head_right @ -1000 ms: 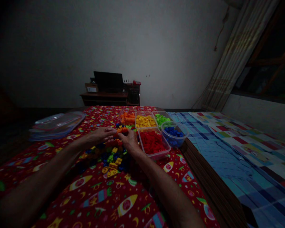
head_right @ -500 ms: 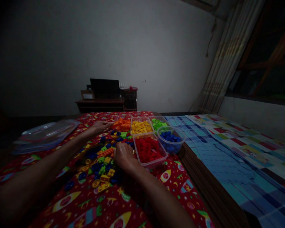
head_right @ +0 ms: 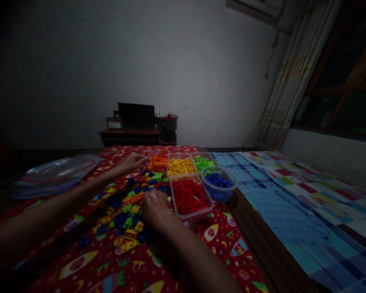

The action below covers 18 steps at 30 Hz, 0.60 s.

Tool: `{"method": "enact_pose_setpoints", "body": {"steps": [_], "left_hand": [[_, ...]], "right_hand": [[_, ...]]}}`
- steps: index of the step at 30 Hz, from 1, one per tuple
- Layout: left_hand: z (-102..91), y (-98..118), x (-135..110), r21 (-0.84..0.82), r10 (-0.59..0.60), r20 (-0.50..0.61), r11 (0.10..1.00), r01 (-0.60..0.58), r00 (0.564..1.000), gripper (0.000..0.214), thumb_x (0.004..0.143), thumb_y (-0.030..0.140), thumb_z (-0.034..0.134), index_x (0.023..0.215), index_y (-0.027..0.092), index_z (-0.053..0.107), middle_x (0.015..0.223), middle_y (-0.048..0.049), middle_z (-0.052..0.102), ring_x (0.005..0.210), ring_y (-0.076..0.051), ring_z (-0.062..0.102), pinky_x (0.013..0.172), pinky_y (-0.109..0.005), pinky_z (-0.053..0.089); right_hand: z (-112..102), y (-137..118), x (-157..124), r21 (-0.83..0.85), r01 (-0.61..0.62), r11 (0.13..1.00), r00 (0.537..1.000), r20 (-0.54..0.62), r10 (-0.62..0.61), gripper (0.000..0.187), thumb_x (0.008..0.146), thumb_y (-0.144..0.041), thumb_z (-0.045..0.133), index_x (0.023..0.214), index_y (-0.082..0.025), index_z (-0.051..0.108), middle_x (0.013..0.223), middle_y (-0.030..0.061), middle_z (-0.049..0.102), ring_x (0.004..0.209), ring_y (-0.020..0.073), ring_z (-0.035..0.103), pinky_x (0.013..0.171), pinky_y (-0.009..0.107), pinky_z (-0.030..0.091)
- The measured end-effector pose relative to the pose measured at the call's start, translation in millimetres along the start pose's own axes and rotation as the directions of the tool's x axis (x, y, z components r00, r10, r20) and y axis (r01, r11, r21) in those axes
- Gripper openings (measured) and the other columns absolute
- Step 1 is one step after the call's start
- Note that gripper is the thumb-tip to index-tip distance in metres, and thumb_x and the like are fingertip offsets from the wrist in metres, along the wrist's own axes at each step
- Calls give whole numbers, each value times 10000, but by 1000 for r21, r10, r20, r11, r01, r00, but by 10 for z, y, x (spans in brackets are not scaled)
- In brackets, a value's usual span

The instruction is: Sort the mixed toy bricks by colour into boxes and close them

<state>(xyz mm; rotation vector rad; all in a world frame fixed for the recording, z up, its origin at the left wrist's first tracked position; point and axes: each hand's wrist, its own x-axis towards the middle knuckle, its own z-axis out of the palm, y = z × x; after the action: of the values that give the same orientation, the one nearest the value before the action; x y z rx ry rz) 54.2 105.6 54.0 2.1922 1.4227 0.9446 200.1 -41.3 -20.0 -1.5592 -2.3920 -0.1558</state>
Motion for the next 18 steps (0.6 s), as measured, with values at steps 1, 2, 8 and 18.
{"method": "enact_pose_setpoints", "body": {"steps": [1, 2, 8, 18], "left_hand": [[-30, -25, -161, 70, 76, 55, 994, -80, 996, 387, 727, 521, 523, 607, 175, 646, 536, -8, 596, 570, -164, 556, 524, -216, 358], [-57, -53, -332, 108, 143, 81, 983, -151, 986, 382, 728, 521, 524, 626, 177, 658, 572, -11, 611, 593, -165, 562, 548, -218, 370], [-50, -193, -1165, 167, 249, 283, 938, -303, 926, 374, 793, 510, 490, 772, 188, 680, 773, -55, 657, 698, -172, 582, 659, -238, 414], [-27, -160, -1149, 102, -85, 299, 993, 57, 950, 313, 562, 507, 633, 612, 198, 652, 495, 36, 569, 512, -131, 503, 470, -198, 319]], "right_hand": [[-6, -7, -4, -1, -1, 1000, 1000, 2, 1, 200, 891, -189, 419, 1024, -134, 558, 988, 139, 622, 939, 234, 594, 747, 329, 445], [-13, -13, -6, 0, -4, 1000, 1000, 7, 4, 201, 896, -185, 415, 1028, -134, 558, 998, 141, 620, 937, 231, 593, 754, 333, 445], [-51, -33, -23, -19, -21, 1000, 999, 32, 22, 233, 920, -191, 387, 1060, -117, 557, 1002, 145, 621, 942, 245, 592, 761, 351, 447], [-74, -43, -42, -62, -15, 998, 1000, 25, 17, 228, 922, -206, 391, 1063, -115, 545, 988, 145, 619, 940, 244, 592, 748, 342, 451]]}}
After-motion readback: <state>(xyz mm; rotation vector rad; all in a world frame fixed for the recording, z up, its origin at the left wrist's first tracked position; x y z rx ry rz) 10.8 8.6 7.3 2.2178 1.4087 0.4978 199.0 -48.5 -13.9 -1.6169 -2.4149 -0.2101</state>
